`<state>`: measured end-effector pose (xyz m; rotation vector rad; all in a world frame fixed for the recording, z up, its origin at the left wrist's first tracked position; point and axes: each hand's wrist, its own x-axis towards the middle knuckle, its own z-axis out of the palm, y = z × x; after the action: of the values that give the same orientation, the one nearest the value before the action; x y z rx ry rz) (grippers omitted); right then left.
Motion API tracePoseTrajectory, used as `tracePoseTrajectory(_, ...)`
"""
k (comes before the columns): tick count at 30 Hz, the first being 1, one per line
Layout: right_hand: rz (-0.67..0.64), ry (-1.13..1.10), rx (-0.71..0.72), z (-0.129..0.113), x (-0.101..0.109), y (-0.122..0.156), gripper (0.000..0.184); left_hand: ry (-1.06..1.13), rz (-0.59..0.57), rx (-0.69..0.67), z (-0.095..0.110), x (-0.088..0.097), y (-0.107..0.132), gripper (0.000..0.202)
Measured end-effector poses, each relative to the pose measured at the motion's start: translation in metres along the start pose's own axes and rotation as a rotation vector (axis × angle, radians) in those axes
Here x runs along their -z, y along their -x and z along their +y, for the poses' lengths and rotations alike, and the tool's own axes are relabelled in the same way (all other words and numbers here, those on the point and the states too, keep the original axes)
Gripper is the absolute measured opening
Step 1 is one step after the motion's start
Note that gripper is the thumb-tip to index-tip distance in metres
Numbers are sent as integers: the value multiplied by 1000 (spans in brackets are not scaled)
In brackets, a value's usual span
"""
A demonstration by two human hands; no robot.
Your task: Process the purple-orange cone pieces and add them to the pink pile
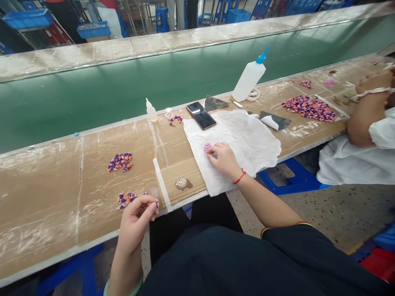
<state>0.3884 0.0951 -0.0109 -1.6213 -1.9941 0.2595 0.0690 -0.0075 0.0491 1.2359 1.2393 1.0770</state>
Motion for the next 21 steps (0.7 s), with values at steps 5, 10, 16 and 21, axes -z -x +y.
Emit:
tracePoseTrajectory(5, -10, 33, 0, 2, -1, -2, 13, 50, -27, 24, -7, 2, 1, 20)
tracePoseTrajectory(10, -37, 81, 25, 0, -3, -6, 17, 50, -36, 55, -14, 4, 2, 24)
tracePoseTrajectory(16, -45, 57, 102, -11, 1, -2, 13, 24, -41, 100, -8, -7, 1, 27)
tracePoseTrajectory(21, -74, -135, 268, -47, 28, 12, 15, -38, -100, 51, 17, -36, -10, 25)
